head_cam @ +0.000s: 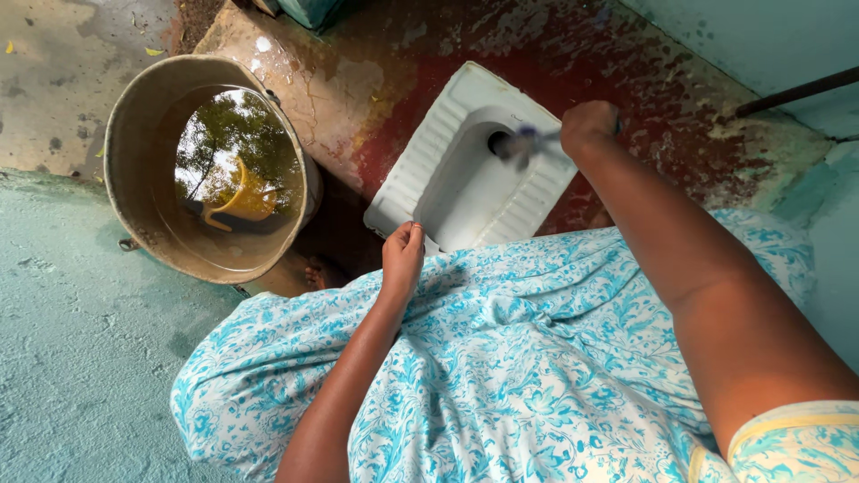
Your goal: The person scrubs a white squat toilet with a long-handled brush and then rinses it by scooping water from a nearby bucket with a yellow plastic mug. The person pours the water into the toilet bowl to flush away debris.
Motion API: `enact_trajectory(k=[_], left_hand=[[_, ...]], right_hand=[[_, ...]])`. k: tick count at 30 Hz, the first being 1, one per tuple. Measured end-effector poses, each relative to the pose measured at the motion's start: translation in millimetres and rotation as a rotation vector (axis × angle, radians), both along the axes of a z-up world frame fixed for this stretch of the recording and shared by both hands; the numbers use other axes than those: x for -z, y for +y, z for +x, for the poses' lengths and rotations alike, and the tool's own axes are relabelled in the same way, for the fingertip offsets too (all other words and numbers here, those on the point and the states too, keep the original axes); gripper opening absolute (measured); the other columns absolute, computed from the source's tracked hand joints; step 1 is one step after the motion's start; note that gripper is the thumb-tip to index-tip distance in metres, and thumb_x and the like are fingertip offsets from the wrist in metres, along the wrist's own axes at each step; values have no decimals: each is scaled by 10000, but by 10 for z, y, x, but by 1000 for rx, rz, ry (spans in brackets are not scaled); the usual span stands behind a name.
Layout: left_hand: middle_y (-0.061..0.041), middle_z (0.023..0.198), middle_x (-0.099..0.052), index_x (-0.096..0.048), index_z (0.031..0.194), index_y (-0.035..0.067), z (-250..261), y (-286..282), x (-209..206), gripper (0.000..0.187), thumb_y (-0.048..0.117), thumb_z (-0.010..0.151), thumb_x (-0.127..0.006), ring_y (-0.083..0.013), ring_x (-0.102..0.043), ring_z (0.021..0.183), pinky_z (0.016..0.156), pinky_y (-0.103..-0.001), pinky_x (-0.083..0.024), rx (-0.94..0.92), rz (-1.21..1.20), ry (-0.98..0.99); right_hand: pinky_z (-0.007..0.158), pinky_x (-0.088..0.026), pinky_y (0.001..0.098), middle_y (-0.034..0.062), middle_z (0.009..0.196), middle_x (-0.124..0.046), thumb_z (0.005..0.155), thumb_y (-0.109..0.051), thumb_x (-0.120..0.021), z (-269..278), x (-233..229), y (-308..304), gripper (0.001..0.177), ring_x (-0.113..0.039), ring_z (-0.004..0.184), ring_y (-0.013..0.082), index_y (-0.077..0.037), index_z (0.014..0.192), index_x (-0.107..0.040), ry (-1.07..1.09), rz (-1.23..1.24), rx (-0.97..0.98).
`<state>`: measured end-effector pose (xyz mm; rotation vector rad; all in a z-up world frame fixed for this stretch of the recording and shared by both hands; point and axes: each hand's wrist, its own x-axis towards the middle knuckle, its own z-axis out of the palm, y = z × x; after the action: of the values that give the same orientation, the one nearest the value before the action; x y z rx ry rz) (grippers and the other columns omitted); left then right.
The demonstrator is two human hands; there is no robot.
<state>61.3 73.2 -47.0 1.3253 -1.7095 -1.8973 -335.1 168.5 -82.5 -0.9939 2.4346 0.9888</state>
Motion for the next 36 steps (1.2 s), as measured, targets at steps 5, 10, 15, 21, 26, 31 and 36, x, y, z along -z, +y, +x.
enact_trajectory(k=[5,10,15,21,26,31,36], left_hand=[[17,578,-491,-570,713,42,-26,0,-5,403,277,1037,-527,-74,-419,522,505,-288,-372,24,-52,-49],[9,582,-488,-553,716,28,-7,-6,35,405,269,1041,-519,-86,-419,529,513,-302,-379,46,-69,-65],[10,583,-497,-583,728,32,-17,-34,84,395,279,1032,-528,-80,-431,533,518,-299,-382,21,-55,-58],[4,588,-488,-571,741,19,-21,-34,113,394,286,1029,-538,-85,-428,533,518,-304,-387,18,-65,-63],[2,584,-507,-593,753,26,-45,-22,75,379,289,1020,-538,-85,-448,535,525,-302,-401,26,-68,-73],[-4,587,-514,-582,745,18,-41,-17,44,386,286,1020,-534,-90,-454,534,529,-307,-411,37,-84,-69],[-13,585,-515,-567,726,14,-41,-23,48,396,278,1019,-529,-92,-462,538,536,-311,-416,45,-161,-79]], right_hand=[[570,-513,334,39,871,-765,890,-226,-744,61,-31,-32,116,-743,793,178,-140,943,-802,76,-13,-115],[586,-504,352,52,903,-793,879,-190,-776,68,-45,12,102,-739,796,206,-124,950,-810,27,-10,-28],[690,-501,428,132,983,-755,880,-261,-760,-8,-170,12,230,-681,878,289,-64,997,-775,35,98,35],[761,-499,442,145,974,-735,839,-249,-803,139,-182,161,288,-687,871,292,-79,1067,-754,223,-11,-197],[818,-493,462,156,999,-747,824,-234,-830,-39,-160,37,301,-713,919,301,-49,1057,-785,123,119,-41],[697,-605,462,182,1018,-807,936,-222,-711,-135,-142,1,230,-789,887,331,-51,1051,-811,-43,44,115],[654,-583,449,111,992,-785,881,-212,-753,97,-212,26,197,-754,836,266,-101,1037,-799,135,-80,-99]])
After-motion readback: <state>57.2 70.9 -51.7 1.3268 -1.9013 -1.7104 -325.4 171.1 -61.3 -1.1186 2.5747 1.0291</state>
